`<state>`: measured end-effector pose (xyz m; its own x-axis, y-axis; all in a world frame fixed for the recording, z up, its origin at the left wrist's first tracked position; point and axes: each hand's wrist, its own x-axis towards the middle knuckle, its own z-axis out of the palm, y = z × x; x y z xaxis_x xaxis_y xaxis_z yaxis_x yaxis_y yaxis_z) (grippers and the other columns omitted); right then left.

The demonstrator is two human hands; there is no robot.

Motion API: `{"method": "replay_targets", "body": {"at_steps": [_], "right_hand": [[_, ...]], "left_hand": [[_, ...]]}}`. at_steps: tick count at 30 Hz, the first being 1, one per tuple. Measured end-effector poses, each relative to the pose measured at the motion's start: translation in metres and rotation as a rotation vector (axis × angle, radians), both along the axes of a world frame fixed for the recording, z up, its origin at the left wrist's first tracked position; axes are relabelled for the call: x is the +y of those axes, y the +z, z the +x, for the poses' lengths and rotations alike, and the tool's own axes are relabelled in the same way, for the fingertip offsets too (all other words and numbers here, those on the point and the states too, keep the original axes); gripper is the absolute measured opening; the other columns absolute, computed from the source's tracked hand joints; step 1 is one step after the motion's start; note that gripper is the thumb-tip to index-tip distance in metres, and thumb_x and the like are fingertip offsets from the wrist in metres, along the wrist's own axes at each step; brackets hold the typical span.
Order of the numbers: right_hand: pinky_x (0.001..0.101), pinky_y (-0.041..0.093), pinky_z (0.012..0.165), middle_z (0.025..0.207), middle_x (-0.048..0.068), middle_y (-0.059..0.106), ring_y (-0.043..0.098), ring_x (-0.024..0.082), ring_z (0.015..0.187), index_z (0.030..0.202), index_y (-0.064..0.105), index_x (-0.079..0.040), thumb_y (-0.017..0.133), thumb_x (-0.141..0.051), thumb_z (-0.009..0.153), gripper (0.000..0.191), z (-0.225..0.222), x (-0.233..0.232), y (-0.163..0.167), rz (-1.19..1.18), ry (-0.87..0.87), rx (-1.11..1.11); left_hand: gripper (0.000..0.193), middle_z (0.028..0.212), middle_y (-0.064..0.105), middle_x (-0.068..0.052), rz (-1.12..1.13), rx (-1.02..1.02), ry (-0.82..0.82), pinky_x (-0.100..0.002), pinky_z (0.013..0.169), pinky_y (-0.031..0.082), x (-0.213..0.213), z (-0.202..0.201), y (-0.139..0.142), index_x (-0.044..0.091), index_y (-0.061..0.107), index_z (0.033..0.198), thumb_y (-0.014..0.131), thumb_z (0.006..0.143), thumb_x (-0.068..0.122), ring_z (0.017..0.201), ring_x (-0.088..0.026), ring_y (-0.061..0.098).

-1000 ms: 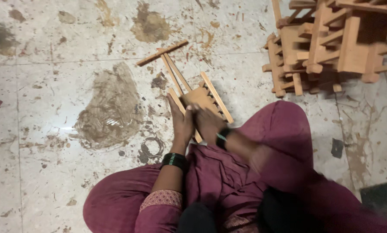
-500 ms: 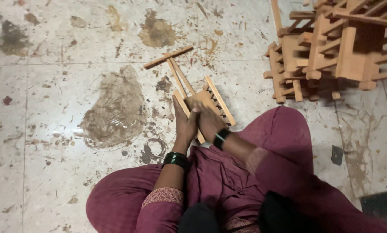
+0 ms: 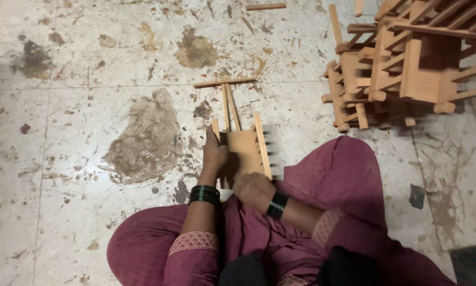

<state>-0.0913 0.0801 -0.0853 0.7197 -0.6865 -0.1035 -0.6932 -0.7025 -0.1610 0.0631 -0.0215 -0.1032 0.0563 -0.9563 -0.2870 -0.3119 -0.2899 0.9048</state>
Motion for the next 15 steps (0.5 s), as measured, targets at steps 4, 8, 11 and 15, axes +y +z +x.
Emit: {"method": "replay_targets", "body": {"at_steps": [4, 8, 11, 15], "right_hand": [[0.0422, 0.053, 0.075, 0.090, 0.010, 0.064, 0.064, 0.029, 0.088, 0.092, 0.066, -0.010, 0.059, -0.006, 0.081, 0.013, -0.002, 0.021, 0.041, 0.070, 0.002, -0.358], [0.0308, 0.060, 0.082, 0.099, 0.007, 0.063, 0.068, 0.019, 0.089, 0.109, 0.063, -0.011, 0.049, -0.006, 0.108, 0.015, -0.049, -0.038, 0.061, 0.277, -0.333, -0.733], [0.0307, 0.061, 0.070, 0.107, 0.006, 0.070, 0.070, 0.018, 0.086, 0.124, 0.068, -0.014, 0.063, -0.004, 0.087, 0.038, -0.090, -0.105, 0.045, 0.318, -0.751, -0.731], [0.0341, 0.059, 0.078, 0.100, 0.012, 0.074, 0.073, 0.023, 0.087, 0.110, 0.076, -0.010, 0.082, -0.014, 0.083, 0.028, -0.109, -0.147, 0.003, 0.089, -0.826, -0.538]], "left_hand": [[0.066, 0.111, 0.071, -0.026, 0.069, -0.271, -0.174, -0.052, 0.088, 0.052, 0.002, 0.020, 0.015, 0.025, 0.041, 0.152, 0.057, 0.089, 0.012, 0.106, -0.045, 0.066], [0.050, 0.109, 0.072, -0.020, 0.113, -0.456, -0.270, -0.052, 0.086, 0.052, 0.004, 0.018, 0.033, 0.026, 0.052, 0.142, 0.060, 0.092, 0.029, 0.104, -0.041, 0.068], [0.046, 0.108, 0.073, -0.019, 0.095, -0.538, -0.260, -0.051, 0.085, 0.053, 0.008, 0.012, 0.044, 0.023, 0.057, 0.138, 0.058, 0.092, 0.028, 0.103, -0.039, 0.069], [0.040, 0.107, 0.073, -0.017, 0.005, -0.521, -0.192, -0.051, 0.083, 0.053, 0.014, 0.007, 0.043, 0.022, 0.059, 0.134, 0.055, 0.095, 0.028, 0.101, -0.038, 0.069]]}}
